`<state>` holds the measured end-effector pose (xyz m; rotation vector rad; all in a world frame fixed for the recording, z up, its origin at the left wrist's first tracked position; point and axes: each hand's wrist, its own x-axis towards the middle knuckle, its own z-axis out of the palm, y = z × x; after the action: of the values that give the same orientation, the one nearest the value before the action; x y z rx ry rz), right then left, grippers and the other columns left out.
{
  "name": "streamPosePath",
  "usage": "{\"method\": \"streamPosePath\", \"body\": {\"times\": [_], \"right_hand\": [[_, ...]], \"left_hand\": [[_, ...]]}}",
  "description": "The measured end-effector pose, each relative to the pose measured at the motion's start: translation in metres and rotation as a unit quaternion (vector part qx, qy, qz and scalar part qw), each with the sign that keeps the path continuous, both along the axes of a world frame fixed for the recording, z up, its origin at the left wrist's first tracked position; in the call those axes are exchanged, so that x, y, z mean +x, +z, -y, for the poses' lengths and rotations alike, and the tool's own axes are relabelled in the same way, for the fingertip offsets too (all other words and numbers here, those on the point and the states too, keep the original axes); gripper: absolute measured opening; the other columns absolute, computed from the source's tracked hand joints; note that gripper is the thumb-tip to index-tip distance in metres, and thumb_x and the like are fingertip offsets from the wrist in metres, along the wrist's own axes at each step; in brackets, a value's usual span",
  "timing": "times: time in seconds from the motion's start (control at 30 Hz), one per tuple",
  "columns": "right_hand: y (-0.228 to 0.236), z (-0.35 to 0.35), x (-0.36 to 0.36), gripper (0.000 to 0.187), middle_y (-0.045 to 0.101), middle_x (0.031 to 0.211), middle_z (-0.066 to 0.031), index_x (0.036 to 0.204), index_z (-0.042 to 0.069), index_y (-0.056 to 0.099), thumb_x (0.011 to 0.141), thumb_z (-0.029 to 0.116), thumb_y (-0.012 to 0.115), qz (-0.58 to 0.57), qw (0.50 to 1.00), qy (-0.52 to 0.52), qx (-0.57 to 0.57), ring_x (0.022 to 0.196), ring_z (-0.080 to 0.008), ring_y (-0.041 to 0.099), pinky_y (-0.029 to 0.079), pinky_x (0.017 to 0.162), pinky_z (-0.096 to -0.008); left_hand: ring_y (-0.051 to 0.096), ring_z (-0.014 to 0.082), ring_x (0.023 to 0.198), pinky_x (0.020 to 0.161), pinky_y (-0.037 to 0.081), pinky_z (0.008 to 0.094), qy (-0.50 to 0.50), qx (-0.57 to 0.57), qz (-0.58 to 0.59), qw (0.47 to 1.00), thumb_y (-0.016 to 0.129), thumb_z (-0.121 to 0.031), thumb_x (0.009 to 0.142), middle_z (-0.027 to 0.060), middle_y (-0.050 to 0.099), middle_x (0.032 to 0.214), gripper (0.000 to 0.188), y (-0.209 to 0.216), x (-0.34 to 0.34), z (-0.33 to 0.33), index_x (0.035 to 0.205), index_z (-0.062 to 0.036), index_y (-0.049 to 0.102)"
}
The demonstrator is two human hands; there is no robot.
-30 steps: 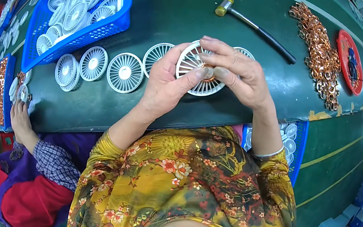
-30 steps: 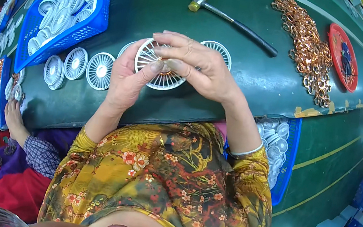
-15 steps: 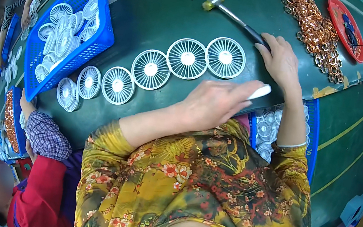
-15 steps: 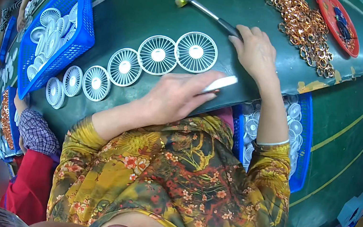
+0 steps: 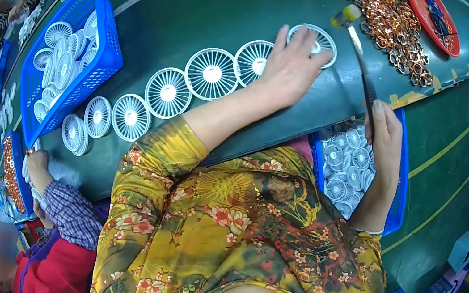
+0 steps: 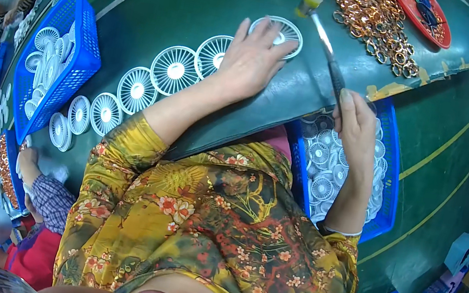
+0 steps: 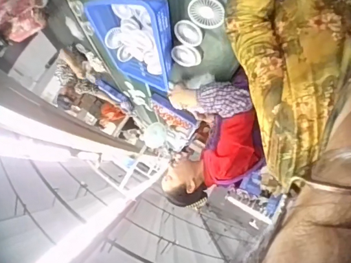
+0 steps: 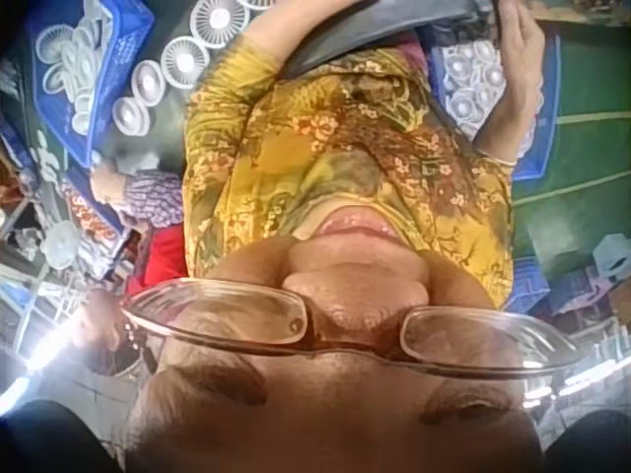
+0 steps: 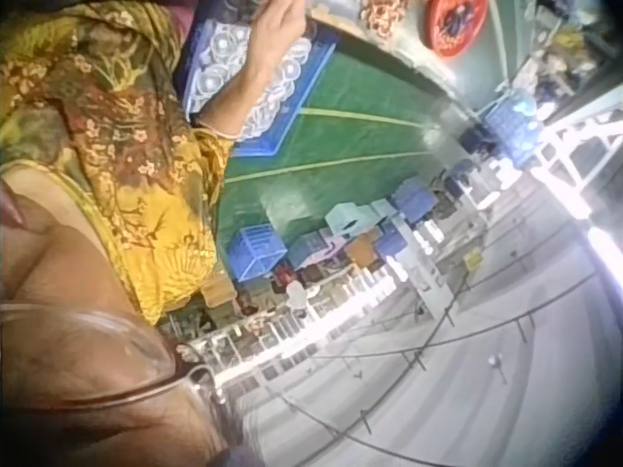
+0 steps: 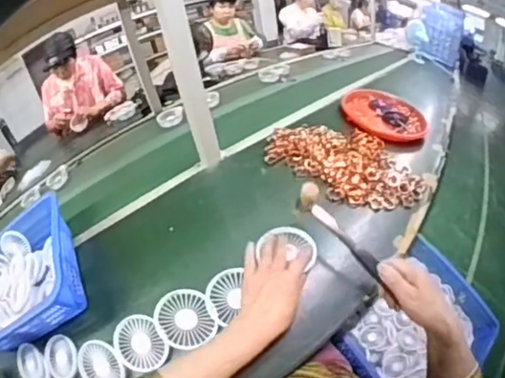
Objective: Assembling metal rings into plastic fan guard frames using a small hammer on a production line.
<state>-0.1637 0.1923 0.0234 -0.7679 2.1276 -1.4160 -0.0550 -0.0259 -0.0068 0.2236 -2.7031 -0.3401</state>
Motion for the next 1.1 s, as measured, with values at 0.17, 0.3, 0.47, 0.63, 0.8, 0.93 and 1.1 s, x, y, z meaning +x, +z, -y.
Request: {"method": "streamPosePath", "body": {"times": [0.17,0.3,0.47,0.63,0.8,0.93,1.1], "right_hand": [[0.021,-0.015,0.015,0.034,0.047,0.059,0.0040,0.087,0.003,0.060,0.101,0.031,0.046,-0.004,1.000,-0.011,-0.004,0.050,-0.0026,0.041,0.029,0.045,-0.0200],[0.044,-0.026,0.032,0.037,0.052,0.067,0.0029,0.134,0.003,0.050,0.102,0.019,0.042,-0.027,0.994,-0.019,-0.102,0.053,-0.0021,0.041,0.031,0.048,-0.0170],[0.015,-0.018,0.019,0.035,0.050,0.064,-0.0014,0.130,0.004,0.054,0.100,0.019,0.047,-0.084,0.985,0.049,0.141,0.059,-0.0083,0.050,0.040,0.054,-0.0248],[0.045,-0.019,0.029,0.033,0.057,0.073,0.0010,0.131,0.004,0.054,0.100,0.014,0.046,-0.086,0.996,0.009,-0.003,0.063,-0.0055,0.049,0.041,0.057,-0.0218],[0.013,0.010,0.013,0.032,0.069,0.083,-0.0139,0.128,0.006,0.055,0.100,0.018,0.047,-0.217,0.966,0.073,0.119,0.067,-0.0250,0.065,0.048,0.061,-0.0349],[0.009,0.012,0.007,0.032,0.050,0.059,-0.0052,0.128,0.009,0.057,0.100,0.023,0.049,-0.124,0.987,0.051,0.085,0.055,-0.0111,0.051,0.041,0.052,-0.0288],[0.016,0.004,0.012,0.033,0.045,0.064,0.0046,0.129,0.005,0.057,0.102,0.020,0.047,-0.071,0.997,-0.003,-0.005,0.055,-0.0033,0.039,0.032,0.049,-0.0211]], "left_hand": [[0.030,0.0485,0.133,0.111,0.024,0.0504,0.052,0.044,-0.010,0.998,0.067,-0.039,0.083,0.0343,0.032,0.142,0.042,-0.009,-0.007,0.012,0.122,-0.0250,0.065],[0.045,0.0420,0.120,0.104,0.036,0.0443,0.073,0.114,-0.032,0.990,0.076,-0.033,0.075,0.0266,0.047,0.131,0.055,0.003,-0.008,0.011,0.123,-0.0122,0.061],[0.054,0.0353,0.114,0.106,0.035,0.0470,0.114,0.172,-0.031,0.978,0.083,-0.029,0.067,0.0221,0.056,0.120,0.083,0.011,-0.010,0.009,0.130,0.0038,0.040],[0.057,0.0359,0.110,0.106,0.035,0.0463,0.138,0.198,-0.003,0.970,0.084,-0.031,0.066,0.0237,0.060,0.113,0.089,0.017,-0.005,0.009,0.132,0.0046,0.035],[0.057,0.0359,0.109,0.106,0.034,0.0480,0.142,0.217,0.009,0.966,0.082,-0.032,0.068,0.0218,0.062,0.108,0.088,0.021,-0.013,0.012,0.132,0.0050,0.033],[0.052,0.0350,0.116,0.105,0.028,0.0575,0.137,0.145,-0.013,0.980,0.081,-0.030,0.069,0.0235,0.057,0.117,0.084,0.018,-0.007,0.021,0.132,0.0015,0.035],[0.031,0.0447,0.133,0.110,0.022,0.0571,0.166,0.049,-0.087,0.981,0.079,-0.036,0.071,0.0308,0.037,0.137,0.090,0.023,0.015,0.046,0.140,-0.0027,0.033]]}}
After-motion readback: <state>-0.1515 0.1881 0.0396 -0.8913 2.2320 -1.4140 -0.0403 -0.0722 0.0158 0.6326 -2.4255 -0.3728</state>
